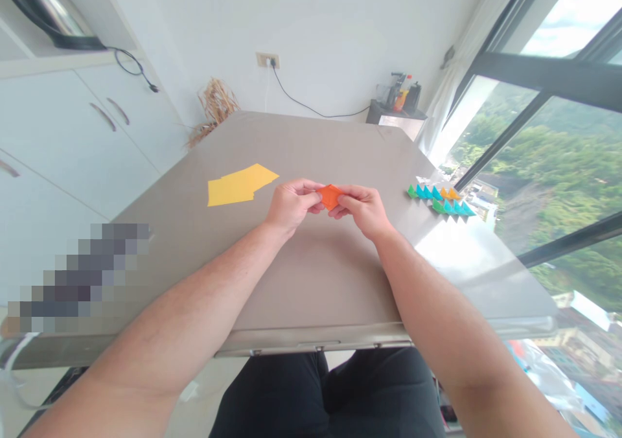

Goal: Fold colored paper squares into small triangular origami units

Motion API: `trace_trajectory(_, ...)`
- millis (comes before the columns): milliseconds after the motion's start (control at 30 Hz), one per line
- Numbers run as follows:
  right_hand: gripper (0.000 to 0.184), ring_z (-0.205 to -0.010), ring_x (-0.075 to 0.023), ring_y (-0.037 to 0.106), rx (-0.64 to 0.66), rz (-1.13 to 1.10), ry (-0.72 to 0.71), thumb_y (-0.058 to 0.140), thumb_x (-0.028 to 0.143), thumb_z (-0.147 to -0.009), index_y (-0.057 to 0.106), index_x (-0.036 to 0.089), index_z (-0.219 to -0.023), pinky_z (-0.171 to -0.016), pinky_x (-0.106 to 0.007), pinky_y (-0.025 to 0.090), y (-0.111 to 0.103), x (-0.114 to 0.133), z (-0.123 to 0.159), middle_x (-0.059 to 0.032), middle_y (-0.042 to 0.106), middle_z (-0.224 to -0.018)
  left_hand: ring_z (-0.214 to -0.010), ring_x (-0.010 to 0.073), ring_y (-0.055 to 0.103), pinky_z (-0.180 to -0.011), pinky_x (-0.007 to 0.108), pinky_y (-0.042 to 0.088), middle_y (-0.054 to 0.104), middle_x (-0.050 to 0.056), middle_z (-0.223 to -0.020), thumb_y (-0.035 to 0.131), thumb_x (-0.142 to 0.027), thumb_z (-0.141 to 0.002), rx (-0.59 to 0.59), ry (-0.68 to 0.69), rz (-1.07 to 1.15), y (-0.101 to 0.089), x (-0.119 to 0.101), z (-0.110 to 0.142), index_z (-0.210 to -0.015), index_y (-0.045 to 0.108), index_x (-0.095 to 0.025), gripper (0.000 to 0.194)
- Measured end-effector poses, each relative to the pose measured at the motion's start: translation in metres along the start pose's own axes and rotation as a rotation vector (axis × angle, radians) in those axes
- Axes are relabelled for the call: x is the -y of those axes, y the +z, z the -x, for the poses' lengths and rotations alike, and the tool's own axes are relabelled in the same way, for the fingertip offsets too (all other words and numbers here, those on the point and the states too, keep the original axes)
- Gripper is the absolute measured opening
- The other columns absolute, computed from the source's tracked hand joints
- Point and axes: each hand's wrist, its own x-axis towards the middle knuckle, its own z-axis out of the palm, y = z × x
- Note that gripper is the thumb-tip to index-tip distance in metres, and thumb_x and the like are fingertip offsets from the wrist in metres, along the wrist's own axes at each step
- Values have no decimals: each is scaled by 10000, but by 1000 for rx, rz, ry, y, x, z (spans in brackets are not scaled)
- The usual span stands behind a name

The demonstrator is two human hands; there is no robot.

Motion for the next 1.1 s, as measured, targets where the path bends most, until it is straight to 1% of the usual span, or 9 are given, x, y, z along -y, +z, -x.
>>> trace_trajectory(200, 309, -746, -188, 745, 20, -99, -11, 688, 287, -752, 787, 234, -1040, -709, -335, 600, -4, -5, -2, -10, 770, -796, -697, 168, 696, -692, 337, 583, 755, 41, -795, 726, -200, -663, 13, -12, 80, 0, -4, 1, -865, 771, -169, 209)
trace_trajectory(400, 137, -765, -195, 748, 17, -122, -45, 699, 266, -731, 771, 210, -833, -705, -333, 598, -4, -6, -1, -35, 780, -821, -692, 167, 696, -683, 329, 581, 744, 28, -758, 688, -172, -657, 8, 29, 68, 1, -6, 4, -786, 737, -174, 138)
trace_trajectory(600, 118, -782, -201, 749, 42, -113, -63, 684, 243, -736, 770, 209, -810, -726, -344, 602, -3, -4, 0, -34, 777, -793, -682, 181, 700, -667, 330, 572, 727, 34, -722, 664, -167, -659, 5, 21, 78, 0, -8, 5, -757, 722, -167, 113)
trace_trajectory(733, 127, -797, -203, 746, 35, -55, -57, 669, 247, -725, 768, 210, -795, -760, -355, 599, -1, 0, 3, -29, 775, -805, -677, 172, 685, -653, 316, 560, 716, 33, -726, 721, -248, -701, -12, 64, 14, 1, -6, 6, -767, 708, -169, 103)
trace_trajectory(800, 160, -804, -204, 744, 26, -34, -56, 672, 263, -728, 764, 215, -850, -763, -356, 597, 1, 3, 5, -24, 775, -815, -676, 160, 671, -644, 302, 551, 709, 25, -735, 770, -283, -695, -39, 107, -50, 2, -4, 5, -779, 696, -175, 156)
trace_trajectory(900, 339, -798, -198, 739, -21, -4, -56, 710, 321, -751, 721, 240, -1080, -753, -357, 597, 4, 4, 5, -12, 773, -806, -683, 152, 661, -656, 293, 542, 715, 21, -767, 798, -290, -693, -83, 163, -118, 2, -1, 4, -847, 705, -187, 208)
trace_trajectory(967, 397, -789, -196, 735, -58, 34, -53, 742, 370, -760, 695, 227, -1127, -740, -353, 595, 6, 2, 4, -23, 772, -799, -717, 156, 668, -700, 300, 543, 728, 28, -806, 797, -295, -707, -91, 198, -149, 1, 0, 4, -893, 726, -192, 225)
trace_trajectory(1033, 333, -779, -193, 731, -77, 73, -53, 763, 406, -761, 716, 194, -1013, -727, -343, 593, 7, 0, 3, -46, 768, -802, -773, 168, 679, -749, 308, 543, 741, 39, -842, 797, -307, -714, -83, 212, -172, 1, 0, 4, -912, 743, -191, 236)
trace_trajectory(1100, 281, -765, -181, 721, -80, 103, -57, 770, 426, -762, 721, 182, -893, -723, -328, 588, 8, -1, 2, -54, 762, -793, -801, 179, 682, -769, 315, 541, 746, 46, -851, 805, -319, -707, -65, 194, -176, 2, 0, 5, -916, 751, -187, 253)
